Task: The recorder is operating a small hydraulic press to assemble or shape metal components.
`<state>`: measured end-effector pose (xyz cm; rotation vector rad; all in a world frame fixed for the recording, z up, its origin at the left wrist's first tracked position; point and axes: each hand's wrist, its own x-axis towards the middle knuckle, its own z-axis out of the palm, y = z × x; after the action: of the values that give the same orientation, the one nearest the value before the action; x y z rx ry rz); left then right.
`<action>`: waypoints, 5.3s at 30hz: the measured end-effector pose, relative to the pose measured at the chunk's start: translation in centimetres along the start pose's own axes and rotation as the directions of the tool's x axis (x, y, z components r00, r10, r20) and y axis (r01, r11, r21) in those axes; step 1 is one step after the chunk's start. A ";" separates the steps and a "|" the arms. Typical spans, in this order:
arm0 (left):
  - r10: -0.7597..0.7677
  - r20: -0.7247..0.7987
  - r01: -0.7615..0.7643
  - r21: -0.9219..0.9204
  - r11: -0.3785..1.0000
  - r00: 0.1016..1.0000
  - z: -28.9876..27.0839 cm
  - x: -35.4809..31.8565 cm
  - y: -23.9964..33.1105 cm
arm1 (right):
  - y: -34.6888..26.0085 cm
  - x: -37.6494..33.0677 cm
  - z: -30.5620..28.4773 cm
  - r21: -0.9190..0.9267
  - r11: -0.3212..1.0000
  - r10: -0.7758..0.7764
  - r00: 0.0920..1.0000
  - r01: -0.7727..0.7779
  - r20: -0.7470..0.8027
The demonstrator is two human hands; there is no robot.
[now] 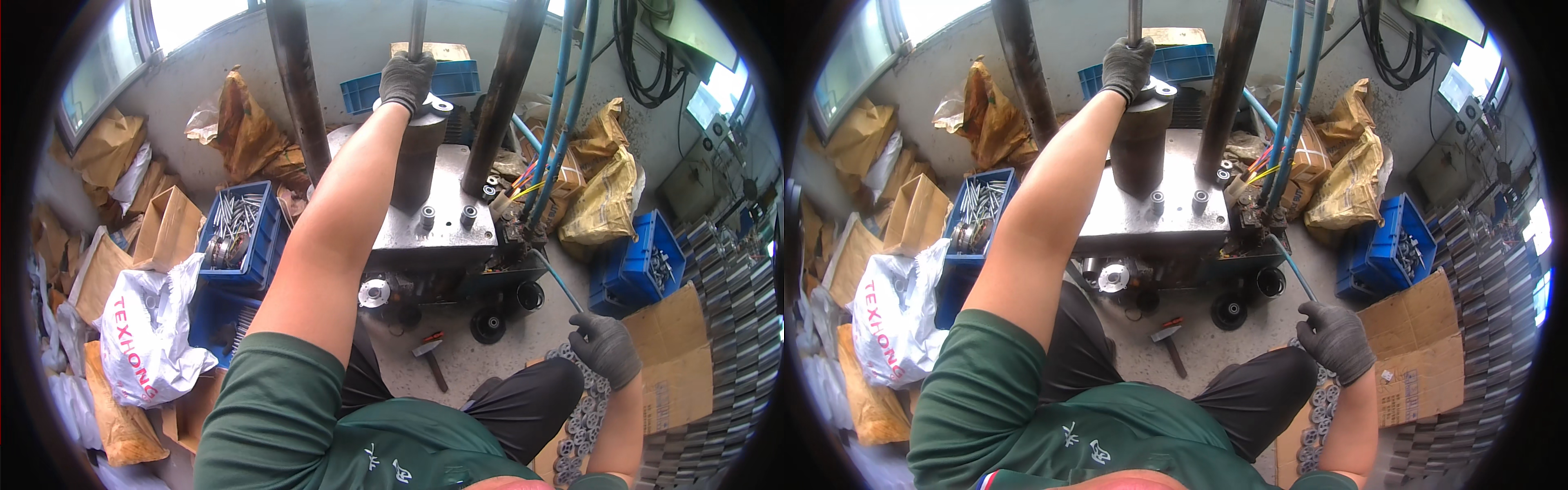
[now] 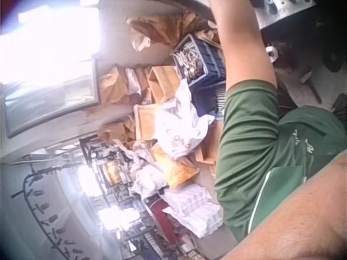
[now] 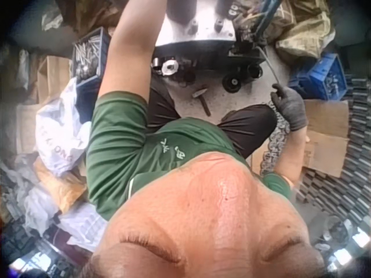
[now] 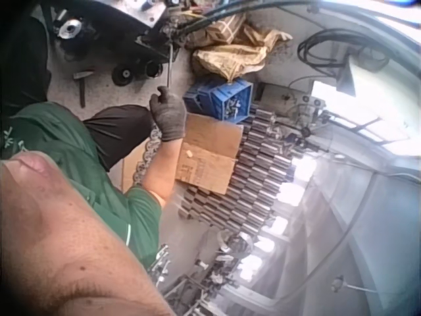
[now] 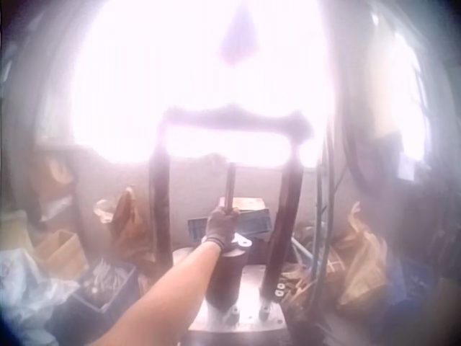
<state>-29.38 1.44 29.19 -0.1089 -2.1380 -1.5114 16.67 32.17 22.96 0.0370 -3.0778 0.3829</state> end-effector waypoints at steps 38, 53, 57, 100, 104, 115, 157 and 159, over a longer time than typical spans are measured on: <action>0.233 0.076 -0.234 -0.004 0.972 0.969 -1.8 -1.0 -1.9 | 0.9 -2.1 3.0 0.093 0.992 0.088 0.994 -0.081 -0.072; 0.209 0.082 -0.211 0.022 0.977 0.975 -1.9 -1.4 -1.6 | 0.7 -2.1 2.9 0.134 0.986 0.109 0.993 -0.101 -0.051; 0.231 0.070 -0.235 0.053 0.970 0.970 -1.9 -1.3 -1.8 | 0.8 -2.1 3.0 0.084 0.994 0.071 0.995 -0.065 -0.072; 0.243 0.116 -0.248 0.038 0.968 0.963 -2.0 -1.7 -2.1 | 1.1 -0.1 0.1 0.007 0.999 -0.043 0.996 0.042 0.080; 0.250 0.131 -0.242 -0.078 0.967 0.959 -1.8 -1.5 -2.3 | 1.0 -2.1 2.0 0.042 0.996 -0.083 0.993 0.080 0.085; 0.258 0.132 -0.262 0.014 0.965 0.957 -2.1 -1.7 -1.7 | 1.1 -0.4 -0.1 0.148 0.989 -0.017 0.999 0.024 -0.051; 0.132 0.291 -0.047 -0.281 0.958 0.947 -2.1 -0.6 -3.8 | 3.0 -0.6 0.5 0.209 0.975 0.044 0.991 -0.070 0.124; 0.159 0.286 -0.064 -0.315 0.947 0.945 -2.0 -0.6 -3.8 | 3.1 -0.5 0.4 0.169 0.986 0.003 0.999 -0.011 0.048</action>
<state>-29.50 -1.69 26.13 -0.6022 -2.0663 -1.8413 17.08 35.09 21.79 0.0416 -3.0836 0.6529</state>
